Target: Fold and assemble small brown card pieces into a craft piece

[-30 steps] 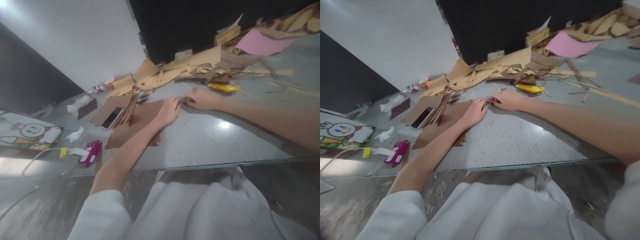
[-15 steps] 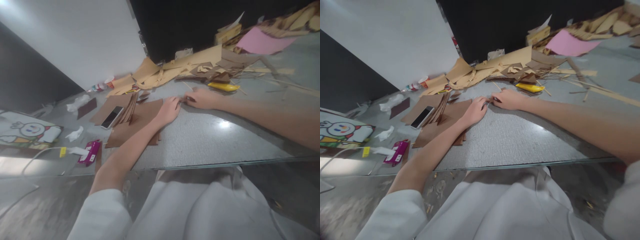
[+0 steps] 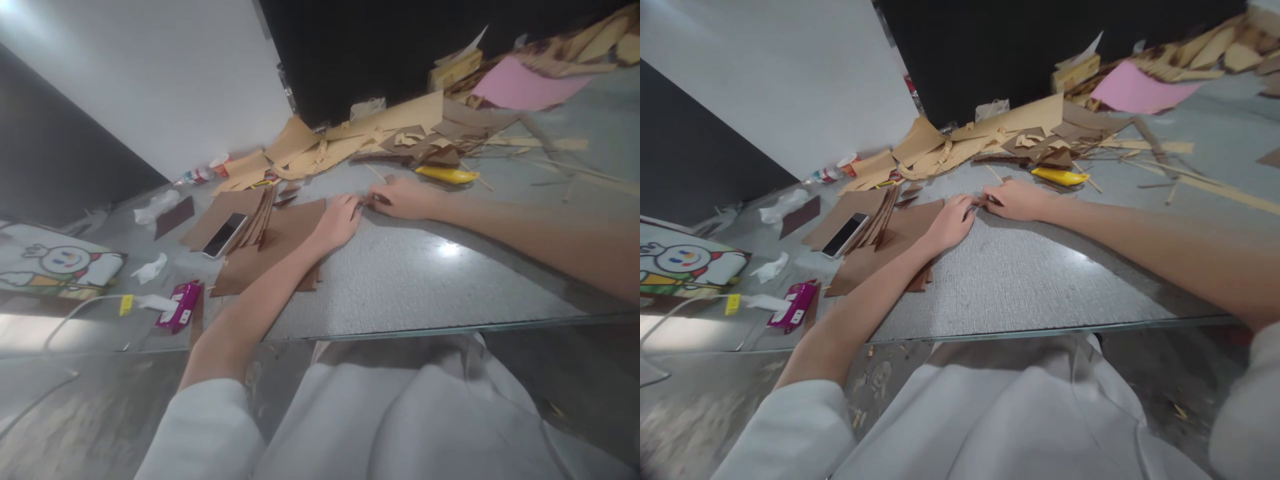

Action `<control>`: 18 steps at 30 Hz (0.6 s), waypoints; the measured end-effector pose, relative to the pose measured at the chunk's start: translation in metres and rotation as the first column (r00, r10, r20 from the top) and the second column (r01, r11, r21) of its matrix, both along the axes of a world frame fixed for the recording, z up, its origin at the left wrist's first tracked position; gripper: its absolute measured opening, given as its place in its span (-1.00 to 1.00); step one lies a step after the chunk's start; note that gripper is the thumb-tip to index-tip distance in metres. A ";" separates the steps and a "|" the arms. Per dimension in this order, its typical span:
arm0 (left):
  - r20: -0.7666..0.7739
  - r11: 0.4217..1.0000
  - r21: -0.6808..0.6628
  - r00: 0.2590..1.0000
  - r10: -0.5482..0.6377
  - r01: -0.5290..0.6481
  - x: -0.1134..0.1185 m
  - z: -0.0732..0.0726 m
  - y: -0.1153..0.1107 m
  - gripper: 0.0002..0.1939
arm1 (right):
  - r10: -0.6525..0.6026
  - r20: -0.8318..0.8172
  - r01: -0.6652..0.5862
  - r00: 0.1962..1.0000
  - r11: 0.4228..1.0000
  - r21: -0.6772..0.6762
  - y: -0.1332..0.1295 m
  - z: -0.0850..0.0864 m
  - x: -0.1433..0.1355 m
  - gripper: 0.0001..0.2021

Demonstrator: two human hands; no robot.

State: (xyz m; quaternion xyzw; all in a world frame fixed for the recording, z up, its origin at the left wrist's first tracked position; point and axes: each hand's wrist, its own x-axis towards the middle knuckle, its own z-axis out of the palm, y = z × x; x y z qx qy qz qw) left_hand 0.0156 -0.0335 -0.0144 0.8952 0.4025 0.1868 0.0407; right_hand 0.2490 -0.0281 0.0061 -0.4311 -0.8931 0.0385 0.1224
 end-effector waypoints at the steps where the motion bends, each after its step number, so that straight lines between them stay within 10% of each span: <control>1: 0.000 1.000 -0.001 1.000 0.001 -0.001 0.000 0.000 0.000 -0.66 | 0.001 -0.002 -0.001 1.000 1.000 -0.001 0.000 -0.001 0.000 -0.63; 18: -0.003 1.000 0.020 1.000 0.007 -0.007 -0.002 0.001 0.000 -0.66 | -0.038 -0.014 0.039 0.999 0.999 0.009 0.003 -0.003 0.000 -0.62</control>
